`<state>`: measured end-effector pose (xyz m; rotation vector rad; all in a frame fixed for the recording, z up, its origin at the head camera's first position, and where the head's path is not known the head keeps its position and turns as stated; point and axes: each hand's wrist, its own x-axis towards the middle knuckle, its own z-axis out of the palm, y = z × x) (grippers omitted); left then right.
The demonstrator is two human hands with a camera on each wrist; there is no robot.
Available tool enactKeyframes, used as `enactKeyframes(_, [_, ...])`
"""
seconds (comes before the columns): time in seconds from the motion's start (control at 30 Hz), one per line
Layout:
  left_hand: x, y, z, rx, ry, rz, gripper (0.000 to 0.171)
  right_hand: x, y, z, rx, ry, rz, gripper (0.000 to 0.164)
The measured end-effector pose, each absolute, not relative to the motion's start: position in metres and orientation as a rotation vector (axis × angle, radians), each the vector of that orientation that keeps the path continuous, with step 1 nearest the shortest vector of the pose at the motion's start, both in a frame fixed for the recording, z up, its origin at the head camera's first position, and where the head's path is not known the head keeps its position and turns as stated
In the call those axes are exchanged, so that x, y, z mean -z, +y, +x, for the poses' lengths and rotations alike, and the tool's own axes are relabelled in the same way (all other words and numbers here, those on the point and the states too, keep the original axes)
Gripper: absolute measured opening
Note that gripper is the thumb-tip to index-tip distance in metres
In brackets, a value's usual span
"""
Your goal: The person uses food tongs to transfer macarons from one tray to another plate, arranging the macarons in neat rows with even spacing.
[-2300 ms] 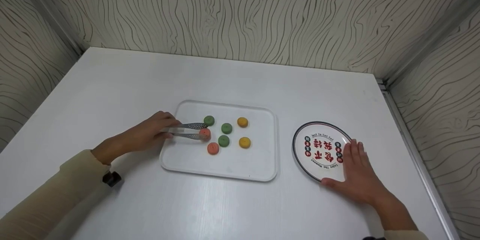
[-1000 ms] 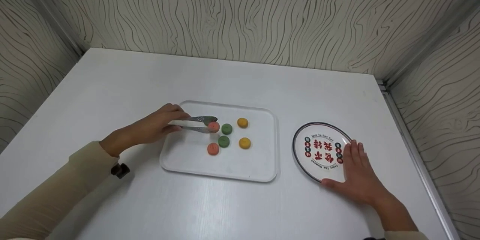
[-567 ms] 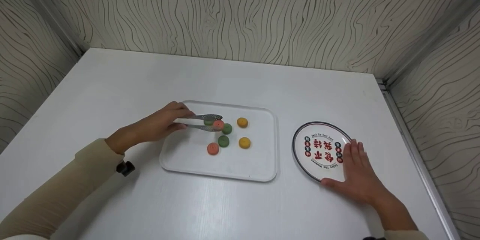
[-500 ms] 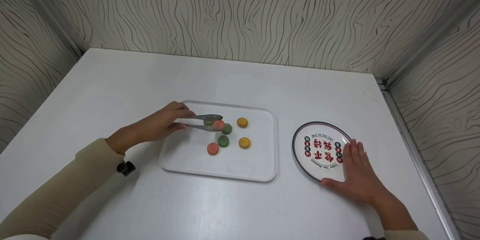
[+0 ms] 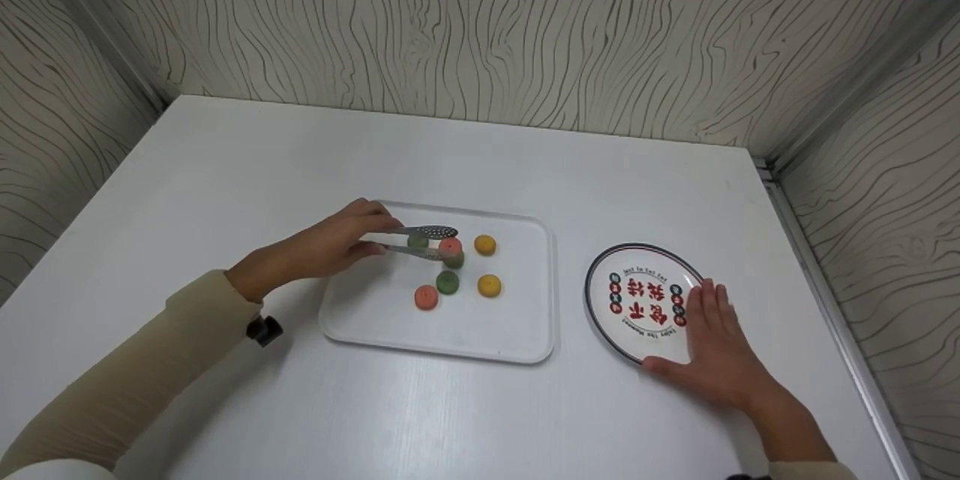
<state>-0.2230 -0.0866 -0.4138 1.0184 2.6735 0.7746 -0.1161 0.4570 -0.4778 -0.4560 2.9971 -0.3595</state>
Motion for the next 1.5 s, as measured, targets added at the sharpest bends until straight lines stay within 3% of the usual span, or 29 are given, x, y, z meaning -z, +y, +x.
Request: enactKeyframes(1.5, [0.408, -0.029, -0.236, -0.665, 2.649, 1.051, 0.036, 0.476, 0.456, -0.114, 0.404, 2.971, -0.45, 0.121])
